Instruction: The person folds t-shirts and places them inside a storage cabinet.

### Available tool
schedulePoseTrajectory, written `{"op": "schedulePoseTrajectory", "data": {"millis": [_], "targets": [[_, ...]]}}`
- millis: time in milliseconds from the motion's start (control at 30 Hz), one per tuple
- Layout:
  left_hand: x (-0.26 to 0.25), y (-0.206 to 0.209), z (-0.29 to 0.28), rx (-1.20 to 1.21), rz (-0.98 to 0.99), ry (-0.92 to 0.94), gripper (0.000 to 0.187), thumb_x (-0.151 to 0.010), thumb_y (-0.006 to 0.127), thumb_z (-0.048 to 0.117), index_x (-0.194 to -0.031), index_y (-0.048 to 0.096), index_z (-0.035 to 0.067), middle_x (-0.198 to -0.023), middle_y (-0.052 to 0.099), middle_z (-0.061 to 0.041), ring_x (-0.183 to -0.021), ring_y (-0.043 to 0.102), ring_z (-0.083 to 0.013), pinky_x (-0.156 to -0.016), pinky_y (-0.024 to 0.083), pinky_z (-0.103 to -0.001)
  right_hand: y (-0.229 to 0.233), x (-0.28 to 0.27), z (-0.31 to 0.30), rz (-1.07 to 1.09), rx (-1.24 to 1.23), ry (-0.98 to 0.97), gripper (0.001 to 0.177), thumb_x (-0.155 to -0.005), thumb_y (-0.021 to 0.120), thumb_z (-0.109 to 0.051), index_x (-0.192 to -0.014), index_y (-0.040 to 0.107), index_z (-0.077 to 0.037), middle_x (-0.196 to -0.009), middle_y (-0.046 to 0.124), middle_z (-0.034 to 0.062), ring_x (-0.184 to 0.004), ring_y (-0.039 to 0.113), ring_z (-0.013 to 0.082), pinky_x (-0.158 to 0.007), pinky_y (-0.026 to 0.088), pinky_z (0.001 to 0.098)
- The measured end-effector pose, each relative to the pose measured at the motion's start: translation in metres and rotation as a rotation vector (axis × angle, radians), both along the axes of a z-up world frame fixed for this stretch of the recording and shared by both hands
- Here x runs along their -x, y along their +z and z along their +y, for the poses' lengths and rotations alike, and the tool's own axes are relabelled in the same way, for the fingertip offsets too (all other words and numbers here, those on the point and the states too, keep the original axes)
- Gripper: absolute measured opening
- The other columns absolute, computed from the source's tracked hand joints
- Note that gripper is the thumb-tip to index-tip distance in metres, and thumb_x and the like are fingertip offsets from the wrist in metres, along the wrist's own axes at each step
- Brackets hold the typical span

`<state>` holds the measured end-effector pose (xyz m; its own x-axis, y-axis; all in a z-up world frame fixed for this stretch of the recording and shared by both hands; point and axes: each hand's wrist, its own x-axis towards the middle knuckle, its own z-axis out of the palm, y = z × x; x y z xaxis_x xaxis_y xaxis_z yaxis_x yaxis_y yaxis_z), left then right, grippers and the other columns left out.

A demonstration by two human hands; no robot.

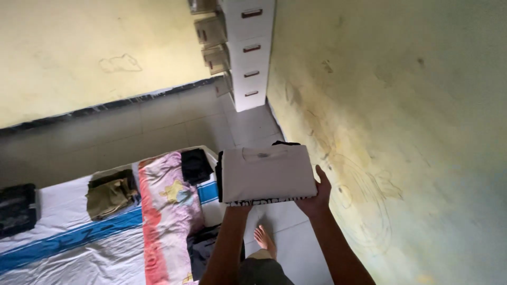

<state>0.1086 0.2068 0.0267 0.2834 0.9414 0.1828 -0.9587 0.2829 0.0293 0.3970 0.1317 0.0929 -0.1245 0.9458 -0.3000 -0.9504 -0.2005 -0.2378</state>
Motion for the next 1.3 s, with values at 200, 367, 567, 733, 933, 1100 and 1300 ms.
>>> {"op": "schedulePoseTrajectory", "data": {"millis": [200, 367, 567, 733, 933, 1100, 1300], "targets": [[0.019, -0.023, 0.09, -0.002, 0.006, 0.123, 0.077, -0.099, 0.048, 0.062, -0.153, 0.043, 0.008, -0.153, 0.05, -0.015, -0.141, 0.047, -0.0361, -0.118, 0.035, -0.056, 0.066, 0.026, 0.118, -0.097, 0.184, 0.089, 0.075, -0.093, 0.048, -0.058, -0.139, 0.056, 0.002, -0.135, 0.065, 0.0178, -0.125, 0.058, 0.0318, -0.109, 0.042, 0.0461], [0.025, -0.026, 0.142, 0.038, 0.01, 0.175, 0.076, -0.099, 0.048, 0.062, -0.153, 0.043, 0.008, -0.154, 0.05, -0.015, -0.142, 0.046, -0.0361, -0.119, 0.034, -0.056, 0.069, 0.04, 0.2, -0.095, 0.11, 0.242, 0.077, -0.092, 0.046, -0.061, -0.137, 0.056, 0.001, -0.133, 0.064, 0.0168, -0.123, 0.058, 0.0326, -0.108, 0.042, 0.0478], [0.05, 0.003, 0.216, 0.043, -0.011, 0.299, 0.076, -0.099, 0.048, 0.062, -0.154, 0.043, 0.009, -0.154, 0.049, -0.015, -0.143, 0.046, -0.0361, -0.12, 0.033, -0.056, -0.009, 0.037, 0.353, 0.232, -0.147, 0.455, 0.075, -0.107, 0.052, -0.059, -0.146, 0.053, 0.005, -0.137, 0.061, 0.0185, -0.126, 0.056, 0.0334, -0.112, 0.041, 0.0477], [-0.024, 0.058, 0.309, 0.056, -0.044, 0.398, 0.076, -0.099, 0.048, 0.061, -0.154, 0.042, 0.009, -0.155, 0.049, -0.015, -0.143, 0.045, -0.0361, -0.12, 0.033, -0.056, 0.073, 0.067, 0.434, -0.059, -0.017, 0.5, 0.077, -0.091, 0.049, -0.063, -0.137, 0.059, -0.003, -0.134, 0.065, 0.0138, -0.123, 0.06, 0.0302, -0.106, 0.045, 0.0456], [-0.017, 0.09, 0.439, -0.003, -0.069, 0.513, 0.075, -0.099, 0.049, 0.061, -0.154, 0.042, 0.01, -0.155, 0.049, -0.015, -0.144, 0.044, -0.0361, -0.121, 0.032, -0.056, 0.079, 0.097, 0.57, -0.141, 0.042, 0.611, 0.072, -0.092, 0.053, -0.063, -0.132, 0.064, -0.004, -0.125, 0.068, 0.0114, -0.114, 0.063, 0.0287, -0.099, 0.047, 0.0453], [0.011, 0.084, 0.495, 0.024, -0.08, 0.605, 0.075, -0.1, 0.049, 0.06, -0.155, 0.041, 0.01, -0.155, 0.048, -0.015, -0.145, 0.044, -0.0362, -0.122, 0.031, -0.057, 0.068, 0.137, 0.654, -0.142, 0.025, 0.685, 0.067, -0.091, 0.056, -0.059, -0.129, 0.065, -0.005, -0.118, 0.07, 0.0109, -0.109, 0.064, 0.0281, -0.096, 0.048, 0.0457], [0.069, 0.082, 0.574, 0.042, -0.083, 0.592, 0.075, -0.1, 0.049, 0.06, -0.155, 0.041, 0.01, -0.156, 0.048, -0.015, -0.145, 0.043, -0.0362, -0.122, 0.031, -0.057, 0.071, 0.187, 0.753, -0.127, 0.031, 0.598, 0.065, -0.097, 0.057, -0.055, -0.135, 0.063, -0.002, -0.122, 0.069, 0.0111, -0.112, 0.063, 0.0278, -0.1, 0.049, 0.0433]]}}
